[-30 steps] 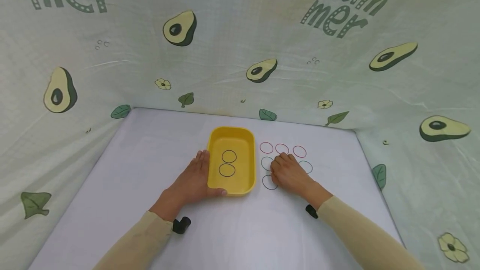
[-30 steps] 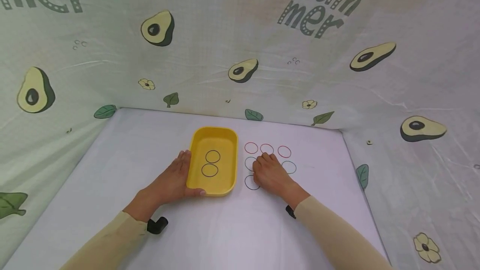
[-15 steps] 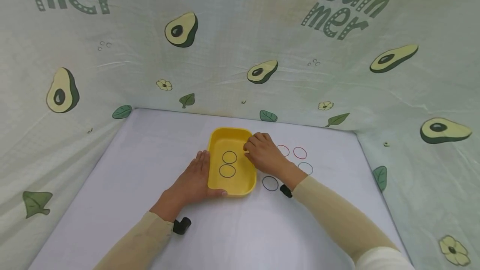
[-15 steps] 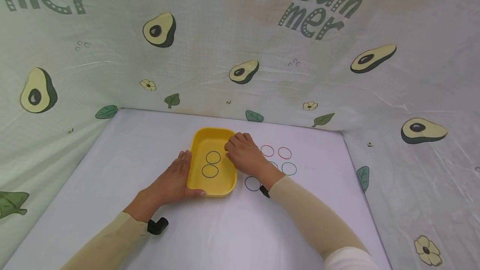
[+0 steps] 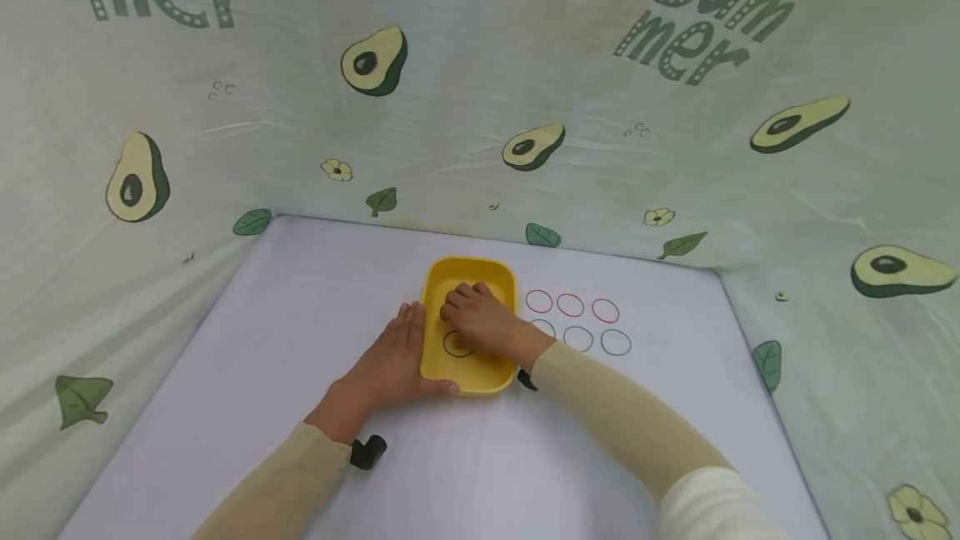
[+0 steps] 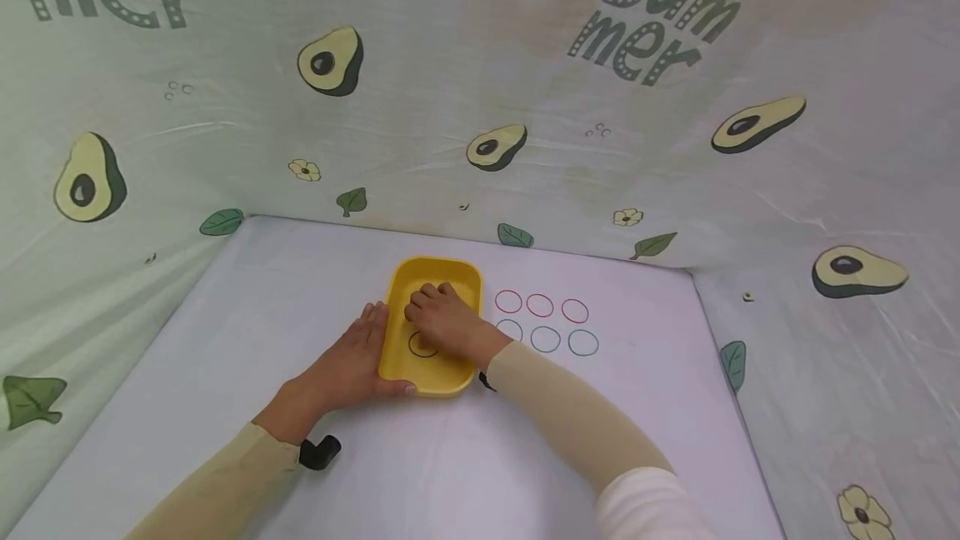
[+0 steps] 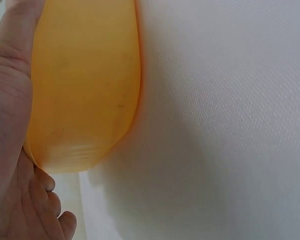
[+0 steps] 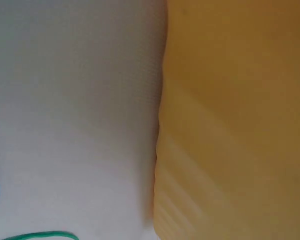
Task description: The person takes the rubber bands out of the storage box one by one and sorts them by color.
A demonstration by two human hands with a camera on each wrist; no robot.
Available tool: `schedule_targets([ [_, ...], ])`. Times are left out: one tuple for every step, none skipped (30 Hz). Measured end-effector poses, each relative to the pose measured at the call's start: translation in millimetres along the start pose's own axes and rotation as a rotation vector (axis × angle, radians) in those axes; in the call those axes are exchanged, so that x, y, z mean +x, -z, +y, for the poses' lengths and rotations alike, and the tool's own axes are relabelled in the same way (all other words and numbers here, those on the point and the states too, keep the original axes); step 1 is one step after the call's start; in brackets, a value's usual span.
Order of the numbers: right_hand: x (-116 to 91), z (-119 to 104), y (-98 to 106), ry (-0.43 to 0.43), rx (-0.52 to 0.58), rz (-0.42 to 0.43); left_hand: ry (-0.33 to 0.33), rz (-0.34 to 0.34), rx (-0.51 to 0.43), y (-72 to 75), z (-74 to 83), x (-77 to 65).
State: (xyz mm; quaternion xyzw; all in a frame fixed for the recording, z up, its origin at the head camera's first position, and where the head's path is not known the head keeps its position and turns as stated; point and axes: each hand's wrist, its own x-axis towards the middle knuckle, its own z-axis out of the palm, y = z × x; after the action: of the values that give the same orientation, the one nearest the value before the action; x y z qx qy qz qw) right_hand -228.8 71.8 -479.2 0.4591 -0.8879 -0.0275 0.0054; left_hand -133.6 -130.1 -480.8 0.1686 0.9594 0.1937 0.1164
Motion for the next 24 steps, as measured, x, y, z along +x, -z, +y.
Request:
schedule_targets([
  [2,-1,-2,-0.001,-0.001,0.005,-0.001,0.002,0.002,0.4,-0.2,-0.4],
  [4,-1,-3,0.0,0.0,0.013,0.0,0.003,0.0,0.7,-0.4,-0.9],
  [6,-2,-5,0.002,-0.001,0.021,0.0,0.004,0.001,1.1,-0.6,-1.4],
  [8,-3,-6,0.002,-0.002,0.029,0.001,0.003,0.004,1.5,-0.7,-1.6],
  [10,-3,-7,0.006,-0.005,0.039,0.002,0.001,0.006,1.4,-1.0,-1.6],
  [10,-3,-9,0.012,-0.006,0.046,0.0,0.003,0.0,1.5,-1.0,-1.8],
  [11,-2,-10,0.018,-0.013,0.046,-0.002,0.003,-0.004,1.4,-1.1,-1.8],
  [10,-2,-10,0.02,-0.011,0.039,-0.001,0.0,-0.003,1.1,-1.3,-1.7],
  [10,-1,-10,0.022,-0.008,0.031,-0.001,-0.001,-0.001,0.7,-1.6,-1.4],
  [9,0,-10,0.024,-0.005,0.022,-0.002,-0.001,-0.003,0.3,-1.8,-0.9],
  [9,1,-10,0.029,-0.004,0.012,-0.003,0.0,-0.006,-0.2,-2.1,-0.8],
  [8,2,-10,0.034,-0.004,0.003,-0.004,0.003,-0.007,-0.5,-2.4,-0.7],
  [8,2,-9,0.036,-0.003,-0.006,-0.004,0.002,-0.002,-0.8,-2.7,-0.6],
  [7,2,-8,0.043,-0.006,-0.008,-0.002,0.002,0.0,-1.0,-2.9,-0.5],
  [7,2,-9,0.052,-0.014,-0.007,-0.006,0.006,-0.001,-1.3,-3.2,-0.4],
  [7,3,-9,0.06,-0.023,-0.006,-0.008,0.007,0.0,-1.6,-3.4,-0.4],
  [7,3,-9,0.068,-0.034,-0.005,-0.011,0.009,0.0,-1.9,-3.6,-0.2],
  [7,3,-9,0.075,-0.046,-0.003,-0.014,0.01,-0.003,-1.9,-3.5,0.0],
  [7,4,-10,0.082,-0.056,-0.001,-0.014,0.01,-0.005,-2.0,-3.6,0.1],
  [7,4,-10,0.091,-0.07,0.0,-0.014,0.008,-0.006,-2.1,-3.6,0.3],
  [8,4,-11,0.099,-0.082,-0.002,-0.013,0.006,-0.006,-2.1,-3.5,0.3],
  [8,5,-12,0.107,-0.09,-0.005,-0.011,0.004,-0.009,-2.0,-3.3,0.3],
  [8,5,-12,0.115,-0.097,-0.009,-0.011,0.004,-0.012,-1.8,-3.2,0.3],
  [9,6,-12,0.123,-0.104,-0.014,-0.01,0.001,-0.013,-1.7,-2.9,0.4],
])
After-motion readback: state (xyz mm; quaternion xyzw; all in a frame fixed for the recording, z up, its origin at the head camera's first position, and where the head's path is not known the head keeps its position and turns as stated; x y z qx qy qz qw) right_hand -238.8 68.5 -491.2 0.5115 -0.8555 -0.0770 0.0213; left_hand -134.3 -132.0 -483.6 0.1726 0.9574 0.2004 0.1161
